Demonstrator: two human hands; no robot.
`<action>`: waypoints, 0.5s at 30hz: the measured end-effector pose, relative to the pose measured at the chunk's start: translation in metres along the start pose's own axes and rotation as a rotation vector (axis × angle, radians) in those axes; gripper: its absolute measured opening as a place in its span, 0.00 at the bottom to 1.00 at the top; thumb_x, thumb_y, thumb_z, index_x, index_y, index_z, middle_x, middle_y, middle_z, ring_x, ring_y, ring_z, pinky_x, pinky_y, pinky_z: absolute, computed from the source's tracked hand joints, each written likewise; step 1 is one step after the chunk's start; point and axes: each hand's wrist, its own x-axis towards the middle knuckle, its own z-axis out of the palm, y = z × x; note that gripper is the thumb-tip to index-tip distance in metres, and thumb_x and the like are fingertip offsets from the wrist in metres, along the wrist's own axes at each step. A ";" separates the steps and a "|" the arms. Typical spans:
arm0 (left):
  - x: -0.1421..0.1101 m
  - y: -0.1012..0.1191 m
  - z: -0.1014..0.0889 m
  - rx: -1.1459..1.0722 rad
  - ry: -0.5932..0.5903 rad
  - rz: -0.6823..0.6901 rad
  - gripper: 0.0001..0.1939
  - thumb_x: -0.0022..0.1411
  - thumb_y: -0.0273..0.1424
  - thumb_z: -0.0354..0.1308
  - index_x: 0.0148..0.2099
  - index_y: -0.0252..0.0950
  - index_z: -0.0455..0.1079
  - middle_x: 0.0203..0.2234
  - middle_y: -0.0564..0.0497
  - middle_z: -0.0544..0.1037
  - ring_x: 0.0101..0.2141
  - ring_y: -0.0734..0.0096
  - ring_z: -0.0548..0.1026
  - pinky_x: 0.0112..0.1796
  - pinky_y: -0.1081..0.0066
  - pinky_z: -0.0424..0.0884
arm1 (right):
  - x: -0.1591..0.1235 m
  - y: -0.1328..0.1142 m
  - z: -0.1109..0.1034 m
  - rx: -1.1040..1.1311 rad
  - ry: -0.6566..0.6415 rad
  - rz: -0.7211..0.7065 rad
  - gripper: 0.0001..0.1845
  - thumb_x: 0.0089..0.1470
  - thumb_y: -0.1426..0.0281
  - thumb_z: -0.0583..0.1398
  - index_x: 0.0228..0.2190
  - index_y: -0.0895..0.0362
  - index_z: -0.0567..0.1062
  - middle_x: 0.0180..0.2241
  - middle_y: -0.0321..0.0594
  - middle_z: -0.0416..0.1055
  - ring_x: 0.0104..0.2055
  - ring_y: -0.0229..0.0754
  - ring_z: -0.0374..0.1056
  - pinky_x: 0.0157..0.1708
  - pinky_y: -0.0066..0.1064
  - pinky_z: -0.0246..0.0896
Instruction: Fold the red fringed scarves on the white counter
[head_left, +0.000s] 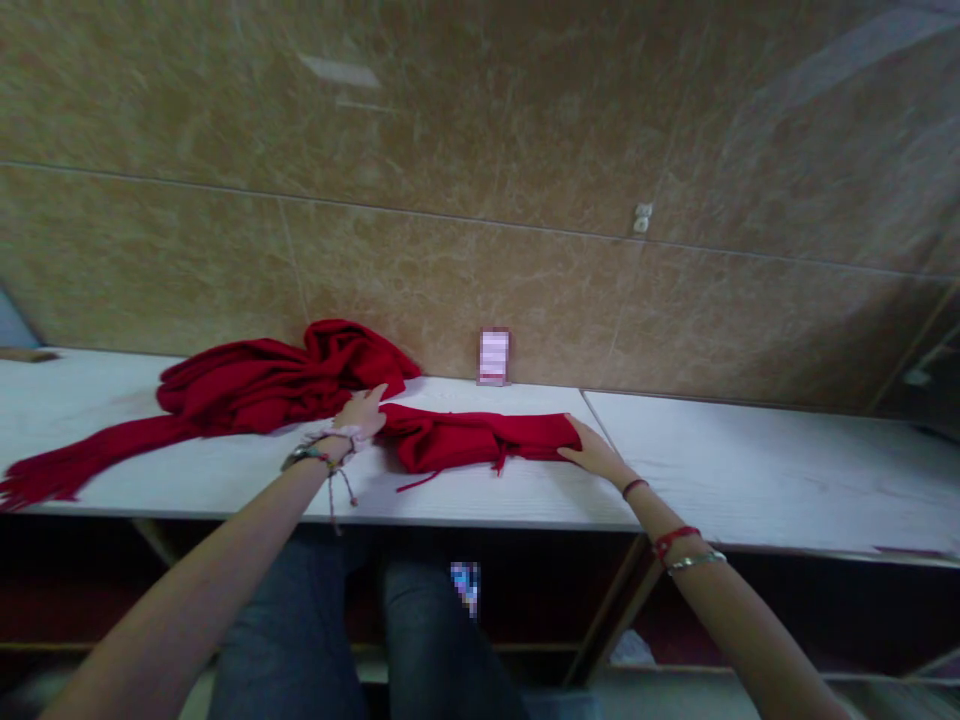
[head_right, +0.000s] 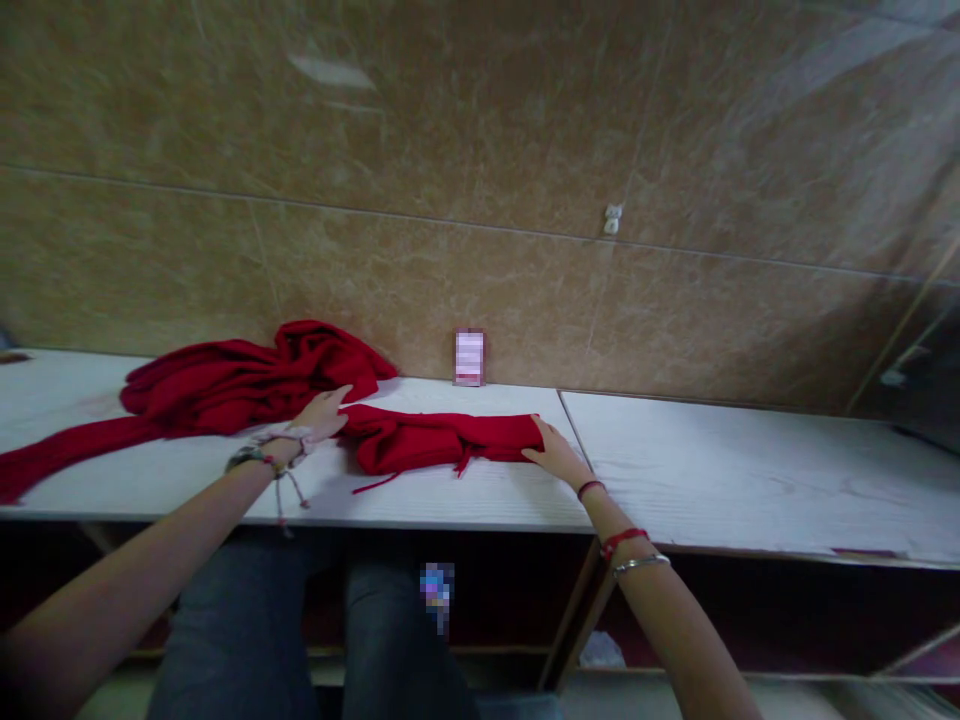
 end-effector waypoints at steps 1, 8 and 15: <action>-0.001 0.010 0.003 -0.010 0.012 0.070 0.26 0.49 0.22 0.49 0.53 0.29 0.61 0.48 0.40 0.69 0.49 0.61 0.66 0.49 0.68 0.60 | 0.004 -0.003 0.001 0.001 0.007 0.037 0.35 0.43 0.74 0.59 0.54 0.58 0.59 0.51 0.49 0.64 0.53 0.47 0.59 0.53 0.43 0.53; -0.020 0.106 0.021 -0.098 -0.101 0.595 0.23 0.56 0.34 0.49 0.54 0.33 0.61 0.53 0.42 0.65 0.54 0.62 0.60 0.54 0.64 0.55 | 0.046 -0.036 -0.007 0.194 0.200 0.194 0.31 0.37 0.84 0.50 0.46 0.55 0.68 0.43 0.41 0.71 0.45 0.42 0.67 0.47 0.37 0.62; -0.022 0.165 0.033 -0.642 0.042 0.326 0.27 0.55 0.33 0.53 0.57 0.34 0.55 0.47 0.44 0.71 0.46 0.63 0.70 0.44 0.69 0.67 | 0.107 -0.130 -0.004 0.565 0.000 -0.010 0.37 0.39 0.83 0.53 0.53 0.57 0.58 0.45 0.43 0.68 0.43 0.41 0.67 0.43 0.36 0.64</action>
